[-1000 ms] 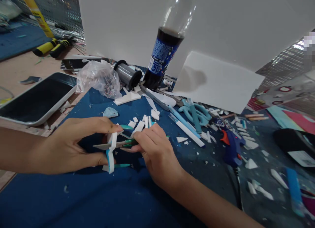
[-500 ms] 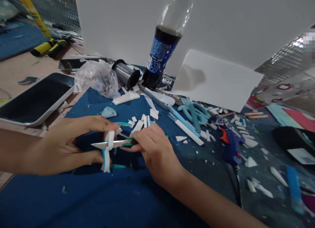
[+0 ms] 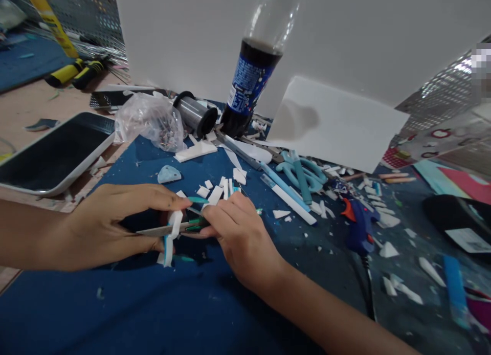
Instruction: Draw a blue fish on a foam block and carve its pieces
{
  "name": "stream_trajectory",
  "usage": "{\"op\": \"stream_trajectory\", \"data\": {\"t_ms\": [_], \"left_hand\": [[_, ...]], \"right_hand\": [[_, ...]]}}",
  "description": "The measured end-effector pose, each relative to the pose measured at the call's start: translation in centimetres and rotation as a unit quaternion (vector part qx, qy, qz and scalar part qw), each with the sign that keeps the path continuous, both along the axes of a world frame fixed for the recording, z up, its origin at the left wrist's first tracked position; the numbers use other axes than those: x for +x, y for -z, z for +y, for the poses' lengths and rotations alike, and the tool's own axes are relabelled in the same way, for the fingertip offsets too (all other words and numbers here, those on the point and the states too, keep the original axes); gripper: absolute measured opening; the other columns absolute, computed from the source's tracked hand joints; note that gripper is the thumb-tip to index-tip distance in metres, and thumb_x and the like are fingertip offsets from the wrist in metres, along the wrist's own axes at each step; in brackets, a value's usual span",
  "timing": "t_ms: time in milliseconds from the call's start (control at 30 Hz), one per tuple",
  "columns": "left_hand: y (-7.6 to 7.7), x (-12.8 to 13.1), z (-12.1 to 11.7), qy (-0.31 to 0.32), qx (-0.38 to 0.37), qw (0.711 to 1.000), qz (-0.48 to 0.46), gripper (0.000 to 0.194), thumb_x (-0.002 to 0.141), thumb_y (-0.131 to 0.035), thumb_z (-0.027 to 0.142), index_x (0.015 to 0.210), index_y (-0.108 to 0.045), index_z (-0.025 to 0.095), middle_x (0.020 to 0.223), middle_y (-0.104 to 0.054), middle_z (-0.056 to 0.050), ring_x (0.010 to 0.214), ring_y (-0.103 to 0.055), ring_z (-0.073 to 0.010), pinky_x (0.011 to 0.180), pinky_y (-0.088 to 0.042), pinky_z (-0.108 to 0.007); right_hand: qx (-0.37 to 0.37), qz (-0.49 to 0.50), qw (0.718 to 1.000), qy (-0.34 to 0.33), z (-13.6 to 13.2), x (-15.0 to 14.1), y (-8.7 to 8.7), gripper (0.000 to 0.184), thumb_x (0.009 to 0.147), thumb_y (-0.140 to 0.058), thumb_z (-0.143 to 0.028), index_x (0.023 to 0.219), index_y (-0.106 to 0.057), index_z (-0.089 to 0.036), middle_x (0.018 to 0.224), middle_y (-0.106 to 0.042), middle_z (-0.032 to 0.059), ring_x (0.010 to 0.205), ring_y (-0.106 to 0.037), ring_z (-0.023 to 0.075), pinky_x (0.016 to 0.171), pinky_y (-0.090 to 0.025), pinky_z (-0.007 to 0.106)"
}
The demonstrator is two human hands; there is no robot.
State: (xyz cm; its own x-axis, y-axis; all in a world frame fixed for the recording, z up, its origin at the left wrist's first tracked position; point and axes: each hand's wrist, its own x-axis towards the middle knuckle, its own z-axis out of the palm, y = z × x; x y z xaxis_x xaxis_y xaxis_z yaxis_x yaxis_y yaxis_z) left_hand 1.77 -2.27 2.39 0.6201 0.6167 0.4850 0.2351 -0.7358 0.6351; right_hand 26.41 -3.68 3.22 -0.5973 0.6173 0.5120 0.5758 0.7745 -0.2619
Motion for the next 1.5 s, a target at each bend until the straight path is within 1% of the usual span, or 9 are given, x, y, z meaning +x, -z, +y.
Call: {"op": "stream_trajectory", "data": {"t_ms": [167,367,500,667,833,967,1100,1300,1500], "left_hand": [[0.3,-0.1,0.0,0.015,-0.009,1.000,0.006,0.027,0.103,-0.070,0.020,0.130,-0.066,0.020,0.109,-0.082,-0.007,0.096,-0.081,-0.0210,0.079,-0.065,-0.024],[-0.4,0.0,0.3,0.001,-0.064,0.997,-0.039,0.023,0.102,-0.075,0.030,0.124,-0.071,0.023,0.099,-0.082,-0.002,0.085,-0.081,-0.0186,0.070,-0.065,-0.021],[-0.2,-0.1,0.3,0.017,-0.059,0.997,-0.043,0.023,0.105,-0.071,0.029,0.127,-0.069,0.024,0.101,-0.081,-0.002,0.085,-0.081,-0.0171,0.070,-0.064,-0.019],[0.7,-0.3,0.6,0.032,-0.058,0.998,-0.011,0.041,0.097,-0.077,0.015,0.136,-0.068,0.026,0.112,-0.082,-0.004,0.098,-0.081,-0.0207,0.078,-0.065,-0.021],[0.5,-0.4,0.5,0.030,-0.044,0.998,-0.019,0.035,0.101,-0.072,0.014,0.133,-0.070,0.026,0.120,-0.082,-0.006,0.105,-0.081,-0.0207,0.091,-0.066,-0.025],[-0.1,-0.3,0.3,0.001,-0.043,0.998,-0.047,0.031,0.103,-0.073,0.024,0.134,-0.072,0.030,0.110,-0.084,-0.003,0.088,-0.082,-0.0190,0.075,-0.069,-0.024],[-0.1,0.0,0.4,-0.021,-0.064,0.997,-0.040,0.026,0.104,-0.070,0.025,0.129,-0.076,0.025,0.102,-0.084,-0.004,0.082,-0.080,-0.0184,0.071,-0.068,-0.023],[0.5,0.3,1.1,-0.015,-0.198,0.980,0.017,0.043,0.094,-0.076,0.020,0.136,-0.075,0.027,0.093,-0.082,-0.001,0.074,-0.077,-0.0183,0.056,-0.061,-0.020],[0.0,0.1,1.2,-0.028,-0.096,0.995,0.010,0.035,0.096,-0.081,0.036,0.129,-0.073,0.025,0.092,-0.075,-0.002,0.075,-0.071,-0.0163,0.063,-0.062,-0.020]], "right_hand": [[0.006,-0.004,1.000,-0.007,0.0,0.0,-0.1,0.034,0.109,-0.047,-0.006,0.079,-0.055,-0.021,0.067,-0.056,-0.0014,0.062,-0.047,0.0142,0.060,-0.042,0.027],[0.010,0.015,1.000,0.005,0.0,-0.1,-0.3,0.032,0.108,-0.045,-0.003,0.084,-0.057,-0.021,0.069,-0.058,-0.0008,0.063,-0.050,0.0146,0.061,-0.044,0.028],[0.020,0.008,1.000,0.009,0.1,0.0,-0.2,0.033,0.107,-0.044,-0.001,0.082,-0.057,-0.021,0.067,-0.058,-0.0007,0.063,-0.049,0.0146,0.059,-0.044,0.027],[0.015,0.006,1.000,-0.003,0.2,-0.1,0.1,0.037,0.107,-0.044,-0.002,0.077,-0.054,-0.021,0.064,-0.057,-0.0009,0.061,-0.049,0.0145,0.058,-0.043,0.026],[-0.002,0.007,1.000,-0.007,0.2,-0.2,-0.1,0.036,0.106,-0.046,-0.003,0.076,-0.055,-0.021,0.065,-0.056,-0.0012,0.060,-0.047,0.0143,0.057,-0.040,0.027],[-0.017,0.016,1.000,0.009,0.2,-0.1,-0.2,0.033,0.105,-0.046,-0.002,0.081,-0.059,-0.020,0.068,-0.060,-0.0001,0.062,-0.051,0.0144,0.058,-0.043,0.027],[-0.026,0.031,0.999,0.026,0.2,0.1,0.0,0.031,0.104,-0.047,-0.003,0.084,-0.062,-0.020,0.070,-0.059,0.0005,0.064,-0.051,0.0152,0.057,-0.043,0.028],[-0.035,0.053,0.998,0.024,0.2,0.3,0.1,0.023,0.106,-0.050,-0.007,0.092,-0.061,-0.021,0.073,-0.059,0.0001,0.064,-0.053,0.0150,0.058,-0.043,0.027],[-0.040,0.075,0.992,0.097,0.1,0.7,0.4,0.022,0.106,-0.046,-0.007,0.102,-0.061,-0.022,0.080,-0.062,0.0006,0.060,-0.052,0.0140,0.050,-0.038,0.027]]}}
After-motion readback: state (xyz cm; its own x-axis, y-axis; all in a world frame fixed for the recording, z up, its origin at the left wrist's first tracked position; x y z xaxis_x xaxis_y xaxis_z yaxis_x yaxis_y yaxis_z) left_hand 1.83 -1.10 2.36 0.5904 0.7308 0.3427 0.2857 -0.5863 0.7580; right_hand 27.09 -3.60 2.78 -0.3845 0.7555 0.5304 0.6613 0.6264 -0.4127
